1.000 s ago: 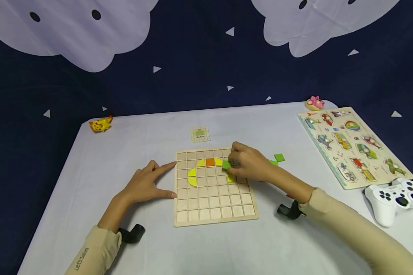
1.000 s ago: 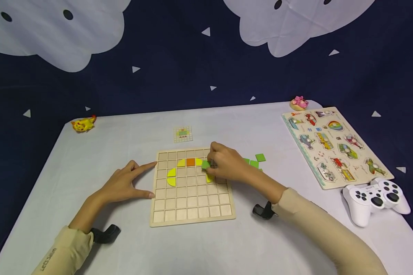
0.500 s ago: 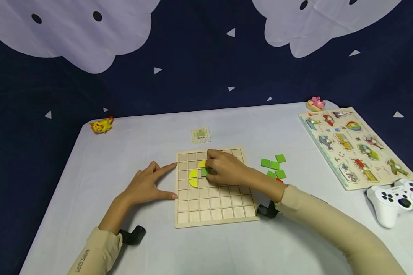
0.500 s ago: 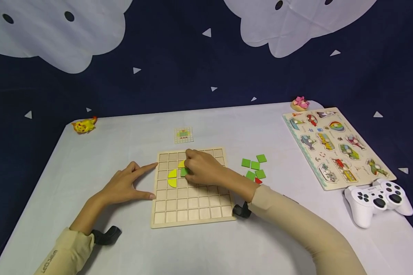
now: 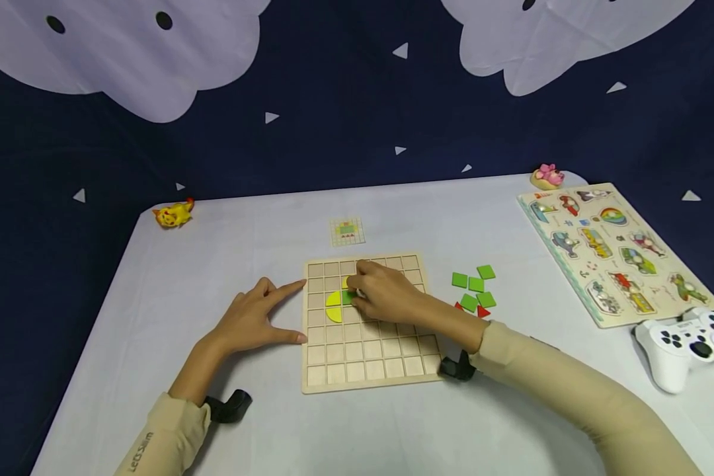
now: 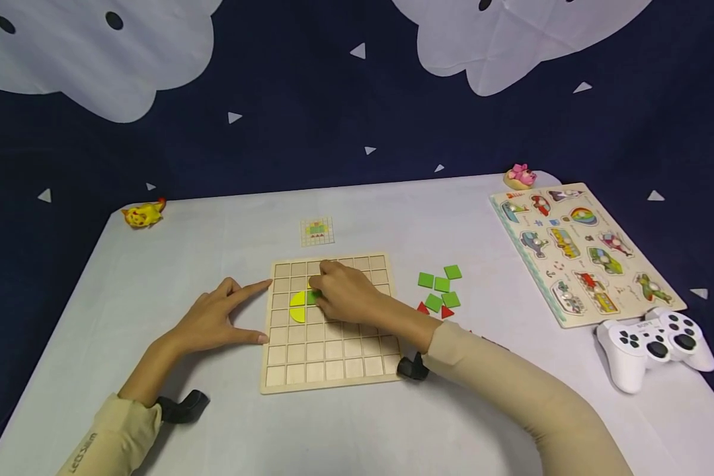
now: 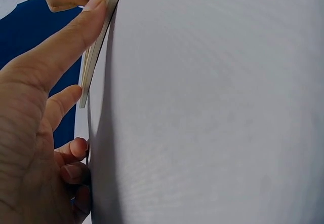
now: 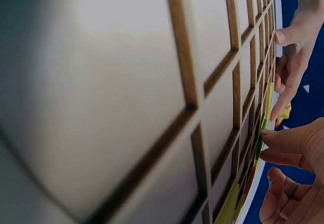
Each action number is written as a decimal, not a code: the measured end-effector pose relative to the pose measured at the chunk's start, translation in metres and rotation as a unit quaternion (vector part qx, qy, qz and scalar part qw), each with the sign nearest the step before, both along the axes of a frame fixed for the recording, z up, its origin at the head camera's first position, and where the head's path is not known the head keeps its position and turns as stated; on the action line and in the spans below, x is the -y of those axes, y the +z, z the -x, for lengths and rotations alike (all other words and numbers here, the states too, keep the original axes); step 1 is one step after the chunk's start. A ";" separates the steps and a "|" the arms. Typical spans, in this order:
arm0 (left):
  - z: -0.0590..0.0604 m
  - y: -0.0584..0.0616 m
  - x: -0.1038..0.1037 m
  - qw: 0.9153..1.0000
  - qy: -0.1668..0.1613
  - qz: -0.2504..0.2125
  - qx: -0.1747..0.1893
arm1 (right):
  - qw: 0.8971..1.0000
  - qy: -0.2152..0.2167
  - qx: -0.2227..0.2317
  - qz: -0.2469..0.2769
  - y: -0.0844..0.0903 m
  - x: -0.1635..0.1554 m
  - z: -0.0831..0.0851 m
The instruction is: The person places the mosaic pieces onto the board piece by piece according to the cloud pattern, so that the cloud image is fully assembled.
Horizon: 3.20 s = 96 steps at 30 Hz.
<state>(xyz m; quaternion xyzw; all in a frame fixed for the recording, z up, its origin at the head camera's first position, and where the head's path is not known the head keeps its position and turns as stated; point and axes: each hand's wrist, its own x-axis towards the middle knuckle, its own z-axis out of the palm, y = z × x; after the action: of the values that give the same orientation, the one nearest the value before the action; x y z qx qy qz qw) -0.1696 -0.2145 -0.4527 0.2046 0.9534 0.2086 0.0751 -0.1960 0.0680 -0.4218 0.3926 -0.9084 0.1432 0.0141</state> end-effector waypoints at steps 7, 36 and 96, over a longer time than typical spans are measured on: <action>-0.001 0.001 -0.001 1.000 0.003 0.000 0.006 | 1.000 -0.015 0.006 0.004 0.005 -0.005 -0.004; -0.003 0.005 -0.002 1.000 0.007 0.003 0.014 | 0.978 -0.192 0.069 -0.031 0.011 -0.169 -0.004; -0.003 0.004 -0.003 1.000 0.003 0.000 0.007 | 0.999 -0.044 0.018 0.007 0.014 -0.044 -0.006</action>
<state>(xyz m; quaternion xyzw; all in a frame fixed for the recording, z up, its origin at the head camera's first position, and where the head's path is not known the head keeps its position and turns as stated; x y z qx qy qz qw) -0.1670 -0.2114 -0.4492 0.2006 0.9534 0.2100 0.0816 -0.1902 0.1123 -0.4074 0.3495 -0.9239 0.1558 0.0071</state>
